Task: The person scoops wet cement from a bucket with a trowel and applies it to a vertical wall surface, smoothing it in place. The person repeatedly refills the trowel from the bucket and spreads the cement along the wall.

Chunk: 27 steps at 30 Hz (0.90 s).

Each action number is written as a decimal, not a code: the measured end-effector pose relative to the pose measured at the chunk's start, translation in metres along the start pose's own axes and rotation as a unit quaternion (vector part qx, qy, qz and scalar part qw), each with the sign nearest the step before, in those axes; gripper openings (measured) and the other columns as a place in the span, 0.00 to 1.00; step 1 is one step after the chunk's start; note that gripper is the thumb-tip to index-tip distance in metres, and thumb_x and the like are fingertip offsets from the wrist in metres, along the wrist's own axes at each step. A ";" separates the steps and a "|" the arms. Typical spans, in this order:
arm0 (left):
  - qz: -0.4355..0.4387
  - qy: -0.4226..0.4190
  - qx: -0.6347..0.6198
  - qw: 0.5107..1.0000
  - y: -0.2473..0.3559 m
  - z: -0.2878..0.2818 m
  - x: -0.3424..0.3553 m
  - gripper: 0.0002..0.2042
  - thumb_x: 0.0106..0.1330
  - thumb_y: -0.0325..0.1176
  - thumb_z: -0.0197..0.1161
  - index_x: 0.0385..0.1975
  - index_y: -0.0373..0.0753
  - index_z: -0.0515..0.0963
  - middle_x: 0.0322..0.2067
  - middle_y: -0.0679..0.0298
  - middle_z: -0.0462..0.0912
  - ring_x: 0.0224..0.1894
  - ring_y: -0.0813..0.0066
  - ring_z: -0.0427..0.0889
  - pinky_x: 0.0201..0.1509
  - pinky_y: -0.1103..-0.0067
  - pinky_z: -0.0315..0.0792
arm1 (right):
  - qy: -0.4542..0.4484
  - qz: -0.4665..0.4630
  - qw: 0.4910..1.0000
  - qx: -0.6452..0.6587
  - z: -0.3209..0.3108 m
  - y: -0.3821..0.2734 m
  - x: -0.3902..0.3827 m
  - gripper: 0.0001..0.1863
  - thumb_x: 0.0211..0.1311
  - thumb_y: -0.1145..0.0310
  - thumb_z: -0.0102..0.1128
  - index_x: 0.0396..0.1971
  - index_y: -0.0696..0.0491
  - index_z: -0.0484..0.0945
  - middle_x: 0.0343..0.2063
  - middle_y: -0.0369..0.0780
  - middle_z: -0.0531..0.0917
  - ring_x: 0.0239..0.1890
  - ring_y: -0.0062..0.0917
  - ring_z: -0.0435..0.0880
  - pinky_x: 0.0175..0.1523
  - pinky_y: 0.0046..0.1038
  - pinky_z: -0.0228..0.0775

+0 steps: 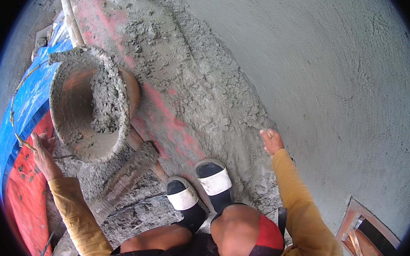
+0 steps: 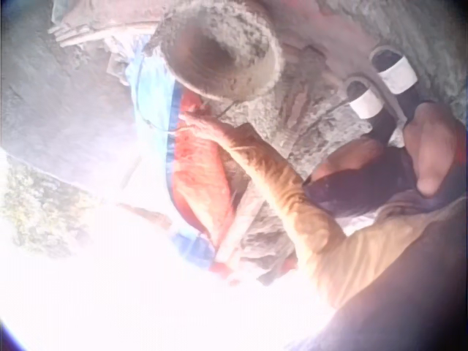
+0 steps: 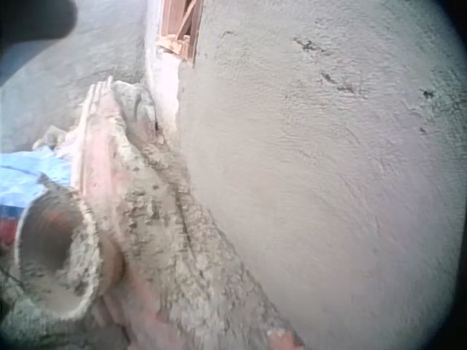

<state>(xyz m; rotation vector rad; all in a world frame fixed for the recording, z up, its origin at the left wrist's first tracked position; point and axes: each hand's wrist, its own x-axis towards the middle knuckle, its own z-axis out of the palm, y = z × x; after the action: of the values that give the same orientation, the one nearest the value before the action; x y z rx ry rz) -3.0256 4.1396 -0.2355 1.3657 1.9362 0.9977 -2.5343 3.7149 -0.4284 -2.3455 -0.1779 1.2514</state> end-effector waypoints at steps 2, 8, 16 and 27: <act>-0.009 -0.010 0.028 1.000 -0.010 0.002 0.004 0.31 0.60 0.62 0.46 0.37 0.35 0.76 0.30 0.62 0.77 0.38 0.73 0.75 0.45 0.75 0.66 | 0.009 -0.034 0.999 -0.028 -0.002 -0.002 -0.011 0.23 0.55 0.52 0.58 0.36 0.60 0.74 0.18 0.34 0.72 0.17 0.18 0.70 0.23 0.22 0.65; -0.031 -0.099 -0.034 0.994 -0.058 0.000 0.030 0.31 0.66 0.59 0.37 0.52 0.36 0.71 0.40 0.59 0.78 0.40 0.75 0.73 0.42 0.82 0.63 | -0.009 -0.097 0.995 -0.020 0.017 -0.074 -0.076 0.27 0.55 0.54 0.58 0.44 0.63 0.72 0.21 0.40 0.76 0.23 0.21 0.74 0.28 0.25 0.69; -0.051 -0.066 0.061 0.995 -0.038 0.022 0.011 0.29 0.68 0.55 0.39 0.48 0.33 0.74 0.41 0.59 0.76 0.45 0.73 0.70 0.52 0.80 0.61 | 0.008 -0.540 0.822 -0.179 0.043 -0.244 -0.163 0.23 0.50 0.66 0.62 0.48 0.54 0.71 0.30 0.42 0.76 0.28 0.32 0.78 0.33 0.31 0.69; 0.027 0.010 0.036 0.999 -0.043 0.040 -0.006 0.28 0.69 0.50 0.38 0.47 0.26 0.72 0.44 0.53 0.77 0.47 0.72 0.73 0.54 0.79 0.62 | 0.055 -0.119 0.970 -0.204 -0.002 -0.040 -0.132 0.22 0.56 0.58 0.53 0.44 0.59 0.71 0.33 0.51 0.78 0.38 0.36 0.78 0.45 0.32 0.67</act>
<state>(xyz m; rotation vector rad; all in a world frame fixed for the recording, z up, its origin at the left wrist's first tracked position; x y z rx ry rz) -3.0150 4.1349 -0.2934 1.4610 1.9764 0.9791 -2.6045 3.7062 -0.3096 -2.6278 -0.7175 1.0404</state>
